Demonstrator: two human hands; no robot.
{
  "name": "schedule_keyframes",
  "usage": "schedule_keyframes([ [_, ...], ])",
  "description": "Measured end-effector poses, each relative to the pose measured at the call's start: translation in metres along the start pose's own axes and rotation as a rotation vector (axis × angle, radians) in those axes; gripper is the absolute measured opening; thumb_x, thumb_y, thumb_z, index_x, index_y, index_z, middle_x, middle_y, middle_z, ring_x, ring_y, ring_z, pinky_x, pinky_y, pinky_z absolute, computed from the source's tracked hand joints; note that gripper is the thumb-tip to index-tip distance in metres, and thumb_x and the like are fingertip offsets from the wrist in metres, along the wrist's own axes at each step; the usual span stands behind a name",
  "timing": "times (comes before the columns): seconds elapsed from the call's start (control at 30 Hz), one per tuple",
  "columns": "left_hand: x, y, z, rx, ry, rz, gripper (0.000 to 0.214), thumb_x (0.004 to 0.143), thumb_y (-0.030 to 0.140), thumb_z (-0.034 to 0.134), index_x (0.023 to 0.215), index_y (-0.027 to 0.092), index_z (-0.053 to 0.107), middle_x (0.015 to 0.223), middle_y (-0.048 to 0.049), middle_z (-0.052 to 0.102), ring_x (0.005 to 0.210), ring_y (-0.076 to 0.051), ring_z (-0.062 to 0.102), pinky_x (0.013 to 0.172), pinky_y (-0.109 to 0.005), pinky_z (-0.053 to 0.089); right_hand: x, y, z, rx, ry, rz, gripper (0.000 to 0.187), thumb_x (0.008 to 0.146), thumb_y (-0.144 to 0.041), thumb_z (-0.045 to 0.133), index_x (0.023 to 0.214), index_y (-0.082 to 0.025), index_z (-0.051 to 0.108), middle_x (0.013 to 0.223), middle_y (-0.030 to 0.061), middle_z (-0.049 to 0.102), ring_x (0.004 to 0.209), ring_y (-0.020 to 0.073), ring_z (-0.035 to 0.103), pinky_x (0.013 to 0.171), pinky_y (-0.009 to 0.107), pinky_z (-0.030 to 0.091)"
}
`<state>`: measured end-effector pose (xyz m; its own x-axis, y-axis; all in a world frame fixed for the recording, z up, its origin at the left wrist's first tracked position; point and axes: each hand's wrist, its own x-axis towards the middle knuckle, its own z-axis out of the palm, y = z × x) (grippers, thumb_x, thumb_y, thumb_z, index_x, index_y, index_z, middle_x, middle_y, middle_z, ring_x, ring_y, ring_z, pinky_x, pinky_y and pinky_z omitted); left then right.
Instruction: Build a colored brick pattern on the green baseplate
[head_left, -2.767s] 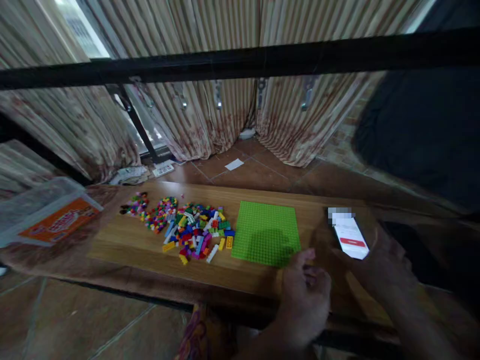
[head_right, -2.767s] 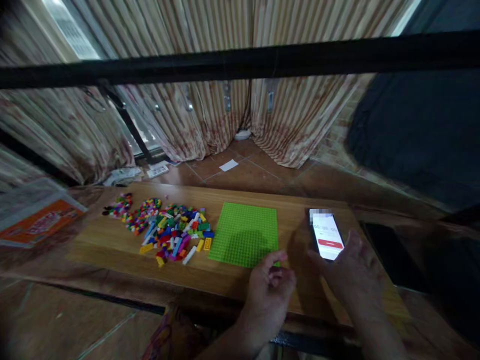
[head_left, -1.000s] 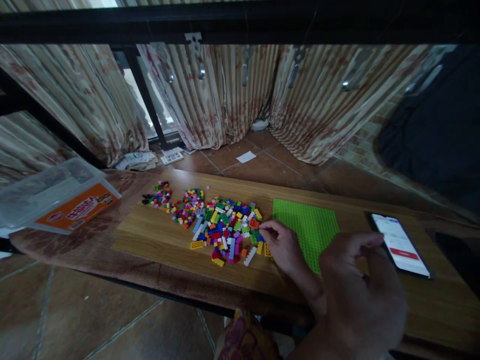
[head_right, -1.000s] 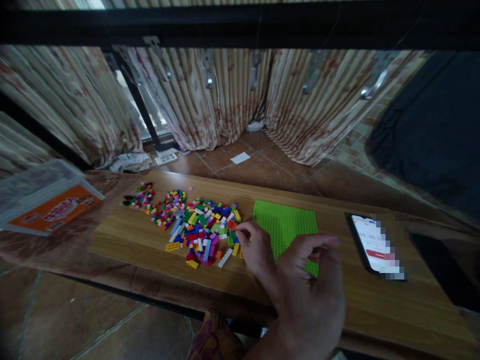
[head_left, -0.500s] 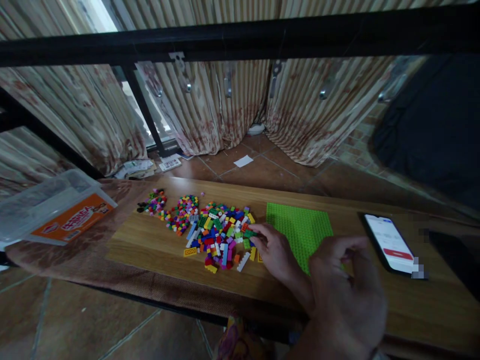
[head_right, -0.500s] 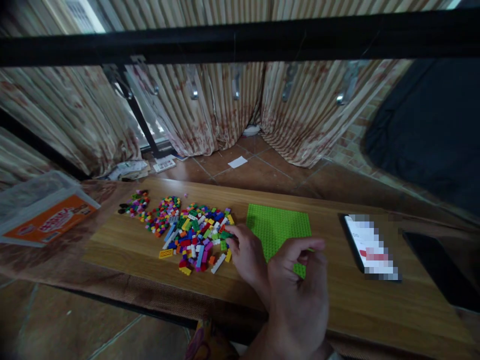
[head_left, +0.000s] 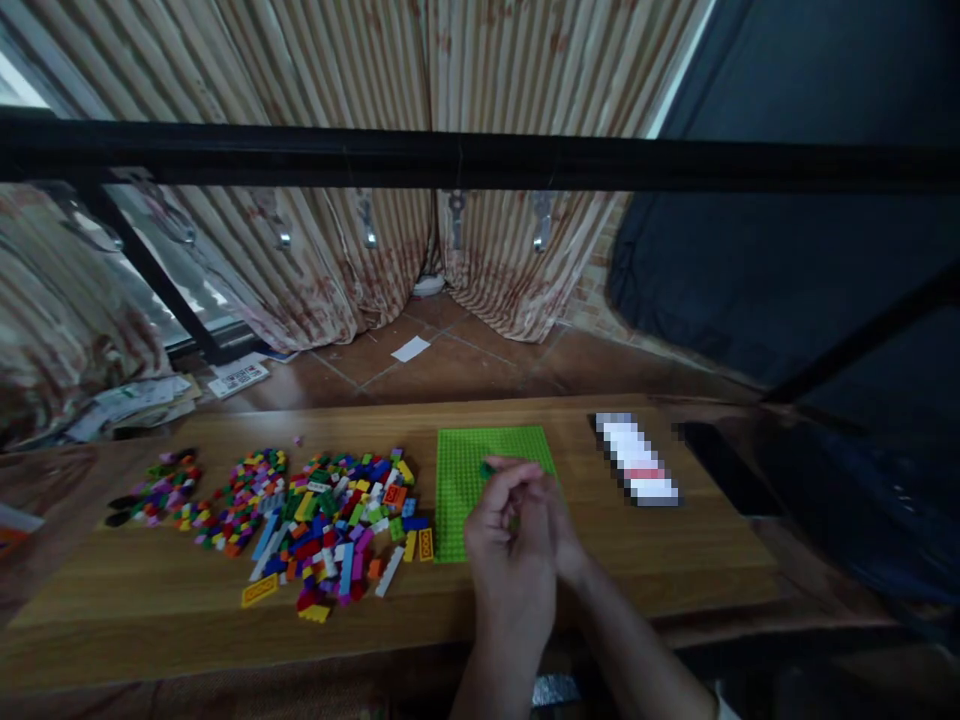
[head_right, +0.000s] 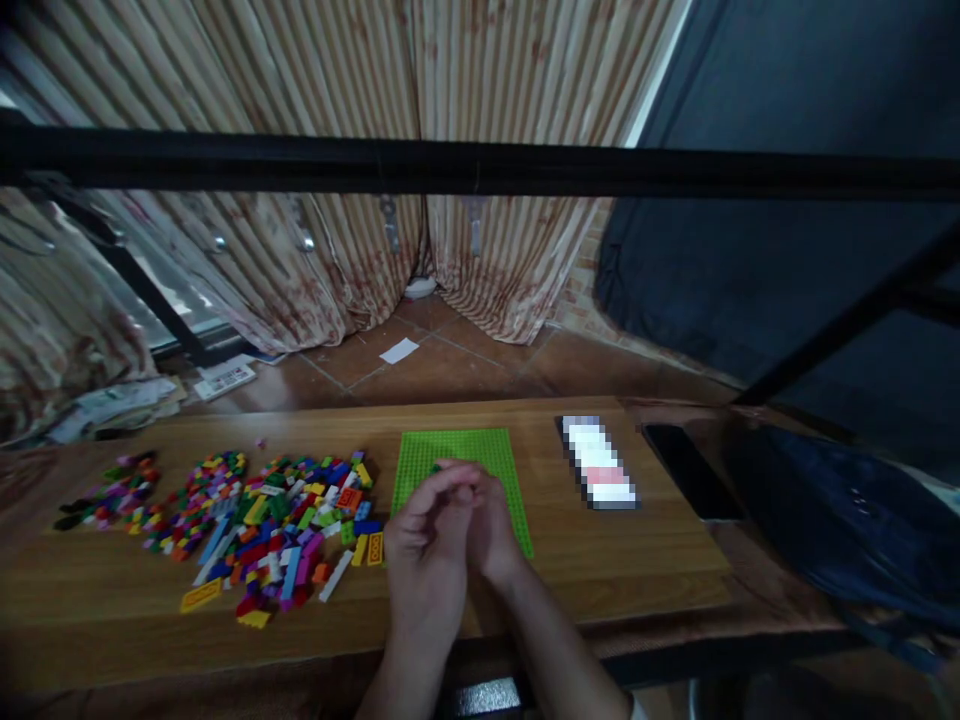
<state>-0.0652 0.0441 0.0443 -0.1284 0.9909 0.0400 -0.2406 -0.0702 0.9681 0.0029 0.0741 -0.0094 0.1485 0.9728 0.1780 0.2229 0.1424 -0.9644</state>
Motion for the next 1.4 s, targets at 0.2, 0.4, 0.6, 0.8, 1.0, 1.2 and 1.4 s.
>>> schedule_keyframes([
  [0.2,0.019,-0.009,-0.013,0.136,0.167,0.025,0.027,0.076,0.029,0.066,0.100,0.017,0.068,0.101,-0.0071,0.071,0.090,-0.019,0.066,0.080,-0.029,0.053,0.020,0.007,-0.011,0.172,0.082,0.094,0.023,0.072,-0.025,0.065,0.093,-0.022,0.071,0.097,0.0061,0.072,0.087,0.0198,0.067,0.083,0.037,0.054],
  [0.4,0.034,-0.018,-0.024,0.240,0.146,-0.018,0.033,0.075,0.032,0.068,0.103,0.016,0.067,0.099,-0.0077,0.071,0.088,-0.018,0.066,0.077,-0.028,0.052,0.012,0.000,-0.015,0.125,0.080,0.009,0.022,0.076,-0.023,0.061,0.094,-0.024,0.072,0.094,0.0042,0.071,0.088,0.0180,0.066,0.084,0.036,0.053],
  [0.6,0.044,-0.022,-0.022,0.370,0.054,-0.048,0.024,0.073,0.028,0.066,0.092,0.016,0.073,0.083,-0.0036,0.072,0.075,-0.015,0.064,0.071,-0.025,0.050,0.012,0.000,-0.022,0.067,0.031,-0.061,0.023,0.079,-0.018,0.056,0.094,-0.025,0.072,0.092,0.0032,0.071,0.085,0.0171,0.066,0.081,0.034,0.053],
  [0.8,0.057,-0.036,-0.015,0.236,-0.003,-0.238,0.023,0.068,0.020,0.065,0.089,0.014,0.072,0.071,-0.0011,0.068,0.060,-0.011,0.058,0.059,-0.022,0.046,0.015,0.003,-0.027,-0.162,-0.003,-0.101,0.027,0.081,-0.016,0.052,0.099,-0.023,0.071,0.098,0.0068,0.071,0.089,0.0203,0.066,0.085,0.038,0.052],
  [1.0,0.063,-0.043,-0.022,0.325,-0.082,-0.212,0.020,0.071,0.019,0.063,0.089,0.015,0.072,0.068,-0.0015,0.067,0.062,-0.012,0.060,0.062,-0.024,0.048,0.019,0.013,-0.041,-0.341,-0.072,-0.126,0.026,0.083,-0.017,0.050,0.098,-0.021,0.070,0.098,0.0076,0.071,0.087,0.0210,0.067,0.083,0.038,0.051],
  [1.2,0.079,-0.039,-0.060,0.759,0.090,0.017,0.024,0.081,0.016,0.054,0.100,0.015,0.069,0.096,-0.0087,0.072,0.087,-0.020,0.066,0.083,-0.033,0.051,0.025,0.024,-0.054,-0.523,-0.059,-0.047,0.023,0.083,-0.021,0.052,0.096,-0.023,0.071,0.097,0.0058,0.074,0.085,0.0219,0.068,0.079,0.037,0.051],
  [1.4,0.069,-0.042,-0.058,1.248,-0.023,0.062,0.044,0.082,0.017,0.056,0.126,0.011,0.056,0.122,-0.0146,0.062,0.116,-0.026,0.055,0.104,-0.038,0.041,0.031,0.027,-0.063,-0.664,-0.078,0.034,0.026,0.082,-0.020,0.054,0.100,-0.022,0.073,0.098,0.0063,0.075,0.088,0.0229,0.070,0.081,0.036,0.052],
])
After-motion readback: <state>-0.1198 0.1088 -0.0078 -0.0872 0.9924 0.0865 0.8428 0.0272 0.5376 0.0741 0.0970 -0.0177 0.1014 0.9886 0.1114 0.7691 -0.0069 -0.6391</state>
